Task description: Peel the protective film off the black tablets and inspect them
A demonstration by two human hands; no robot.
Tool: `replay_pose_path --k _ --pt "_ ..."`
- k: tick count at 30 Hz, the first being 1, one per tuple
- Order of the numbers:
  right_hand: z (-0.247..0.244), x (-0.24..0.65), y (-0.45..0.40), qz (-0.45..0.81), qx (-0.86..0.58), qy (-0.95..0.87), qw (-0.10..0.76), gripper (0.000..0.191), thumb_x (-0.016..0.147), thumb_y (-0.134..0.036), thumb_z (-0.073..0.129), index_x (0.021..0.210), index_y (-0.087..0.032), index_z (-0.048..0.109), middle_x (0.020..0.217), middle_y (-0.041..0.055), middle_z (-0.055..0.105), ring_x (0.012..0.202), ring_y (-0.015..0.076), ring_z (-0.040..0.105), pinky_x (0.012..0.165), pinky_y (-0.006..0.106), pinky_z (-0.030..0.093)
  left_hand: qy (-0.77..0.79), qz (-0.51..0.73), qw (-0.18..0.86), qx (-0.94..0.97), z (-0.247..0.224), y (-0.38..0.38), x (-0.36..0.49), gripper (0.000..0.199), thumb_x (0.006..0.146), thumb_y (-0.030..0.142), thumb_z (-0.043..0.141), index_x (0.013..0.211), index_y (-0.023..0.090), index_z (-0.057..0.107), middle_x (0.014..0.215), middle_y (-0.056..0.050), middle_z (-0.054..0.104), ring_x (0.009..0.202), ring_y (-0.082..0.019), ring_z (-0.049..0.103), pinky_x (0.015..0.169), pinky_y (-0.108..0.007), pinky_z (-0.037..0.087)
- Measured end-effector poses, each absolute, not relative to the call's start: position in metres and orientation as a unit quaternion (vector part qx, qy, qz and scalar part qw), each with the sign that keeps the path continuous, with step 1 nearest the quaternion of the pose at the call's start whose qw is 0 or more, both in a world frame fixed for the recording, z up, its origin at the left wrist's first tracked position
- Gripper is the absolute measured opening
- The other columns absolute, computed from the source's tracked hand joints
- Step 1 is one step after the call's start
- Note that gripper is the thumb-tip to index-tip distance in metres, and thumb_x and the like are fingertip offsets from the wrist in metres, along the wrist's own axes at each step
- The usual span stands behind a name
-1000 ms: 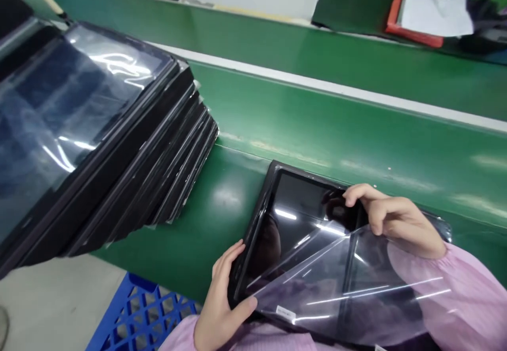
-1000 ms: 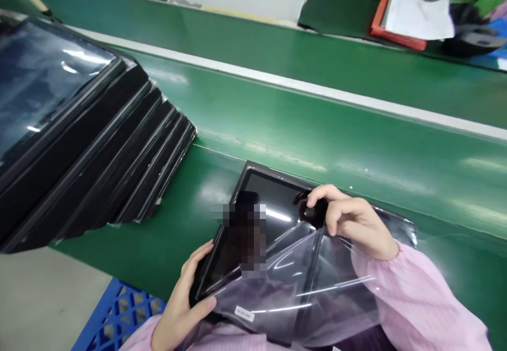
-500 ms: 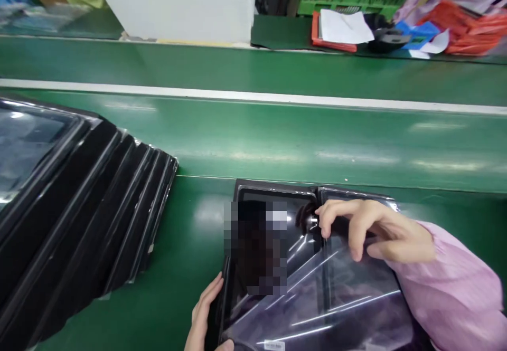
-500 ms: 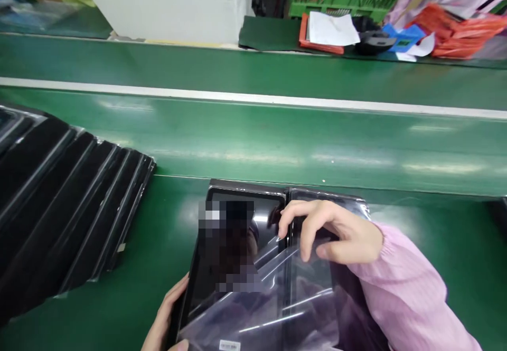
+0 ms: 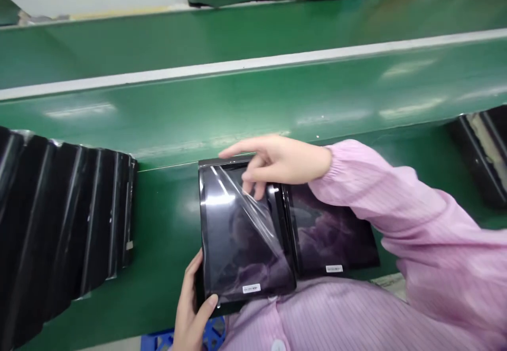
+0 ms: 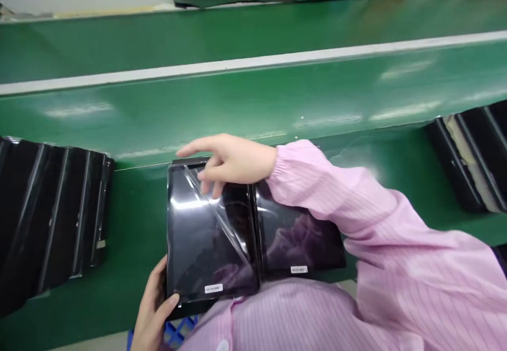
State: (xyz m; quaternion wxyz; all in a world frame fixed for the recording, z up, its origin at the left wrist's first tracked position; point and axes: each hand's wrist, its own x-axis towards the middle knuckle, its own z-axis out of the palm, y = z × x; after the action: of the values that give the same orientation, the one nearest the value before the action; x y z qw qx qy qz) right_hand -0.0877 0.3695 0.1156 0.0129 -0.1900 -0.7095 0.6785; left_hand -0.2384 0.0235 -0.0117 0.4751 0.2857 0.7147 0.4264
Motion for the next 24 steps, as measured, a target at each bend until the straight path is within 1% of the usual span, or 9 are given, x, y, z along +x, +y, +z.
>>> replay_pose_path --k 4,9,12,14,16,18,21,23,24 --pt "0.094 -0.113 0.365 0.757 -0.206 -0.619 0.040 0.048 0.091 -0.008 0.059 0.137 -0.019 0.052 0.071 -0.0038 0.075 0.064 0.0143 0.076 0.063 0.026 0.065 0.731 0.420 0.444 0.303 -0.008 0.025 -0.237 0.063 0.088 0.046 0.062 0.146 0.030 0.043 0.155 -0.007 0.045 0.144 -0.036 0.039 0.117 -0.054 0.037" --pt "0.093 -0.113 0.364 0.776 -0.277 -0.561 0.073 0.047 0.092 -0.004 0.055 0.137 -0.014 0.049 0.076 0.0009 0.076 0.072 0.0166 0.077 0.073 0.031 0.065 0.777 0.362 0.381 0.345 0.005 0.030 -0.233 0.061 0.090 0.050 0.058 0.144 0.026 0.046 0.151 -0.012 0.047 0.142 -0.038 0.042 0.117 -0.060 0.035" --pt "0.099 -0.095 0.368 0.766 -0.301 -0.561 0.088 0.045 0.092 -0.006 0.055 0.136 -0.015 0.051 0.081 0.0026 0.077 0.072 0.0178 0.077 0.073 0.033 0.065 0.811 0.286 0.304 0.409 0.024 0.040 -0.227 0.061 0.092 0.043 0.055 0.149 0.025 0.039 0.156 -0.014 0.041 0.145 -0.038 0.037 0.115 -0.061 0.035" --pt "0.102 -0.076 0.371 0.741 -0.328 -0.576 0.113 0.045 0.089 -0.009 0.062 0.133 -0.016 0.055 0.088 0.0051 0.078 0.072 0.0197 0.076 0.073 0.035 0.066 0.827 0.234 0.217 0.463 0.037 0.049 -0.218 0.063 0.092 0.035 0.055 0.151 0.026 0.035 0.159 -0.015 0.035 0.146 -0.038 0.035 0.112 -0.061 0.039" --pt "0.102 -0.052 0.375 0.686 -0.357 -0.613 0.159 0.044 0.086 -0.012 0.068 0.129 -0.017 0.060 0.094 0.0066 0.078 0.072 0.0210 0.076 0.075 0.038 0.066 0.809 0.204 0.112 0.539 0.045 0.058 -0.207 0.059 0.092 0.026 0.056 0.148 0.025 0.040 0.157 -0.017 0.039 0.145 -0.038 0.037 0.111 -0.062 0.038" --pt "0.099 -0.024 0.380 0.592 -0.367 -0.680 0.228 0.040 0.086 -0.016 0.070 0.125 -0.018 0.064 0.095 0.0057 0.077 0.073 0.0214 0.075 0.078 0.040 0.064 0.741 0.195 0.038 0.642 0.048 0.065 -0.194 0.049 0.092 0.022 0.057 0.140 0.024 0.051 0.150 -0.016 0.049 0.141 -0.036 0.043 0.114 -0.059 0.035" --pt "0.091 0.019 0.387 0.393 -0.376 -0.776 0.319 0.029 0.091 -0.019 0.063 0.119 -0.019 0.068 0.097 0.0051 0.076 0.088 0.0234 0.074 0.088 0.044 0.060 0.609 0.180 0.011 0.772 0.044 0.071 -0.176 0.034 0.094 0.032 0.059 0.127 0.025 0.063 0.139 -0.012 0.061 0.132 -0.030 0.054 0.114 -0.048 0.036" --pt "0.083 0.043 0.390 0.271 -0.400 -0.818 0.314 0.029 0.094 -0.023 0.056 0.119 -0.017 0.069 0.108 0.0081 0.076 0.103 0.0275 0.071 0.096 0.049 0.055 0.559 0.155 -0.005 0.815 0.037 0.075 -0.167 0.032 0.096 0.036 0.056 0.125 0.026 0.065 0.136 -0.010 0.065 0.127 -0.027 0.059 0.114 -0.044 0.036" --pt "0.078 0.052 0.391 0.225 -0.416 -0.832 0.290 0.031 0.094 -0.025 0.054 0.120 -0.016 0.069 0.114 0.0103 0.074 0.109 0.0301 0.069 0.098 0.051 0.053 0.549 0.144 -0.025 0.823 0.033 0.077 -0.164 0.031 0.098 0.032 0.054 0.126 0.027 0.065 0.135 -0.010 0.066 0.124 -0.026 0.061 0.114 -0.044 0.034"
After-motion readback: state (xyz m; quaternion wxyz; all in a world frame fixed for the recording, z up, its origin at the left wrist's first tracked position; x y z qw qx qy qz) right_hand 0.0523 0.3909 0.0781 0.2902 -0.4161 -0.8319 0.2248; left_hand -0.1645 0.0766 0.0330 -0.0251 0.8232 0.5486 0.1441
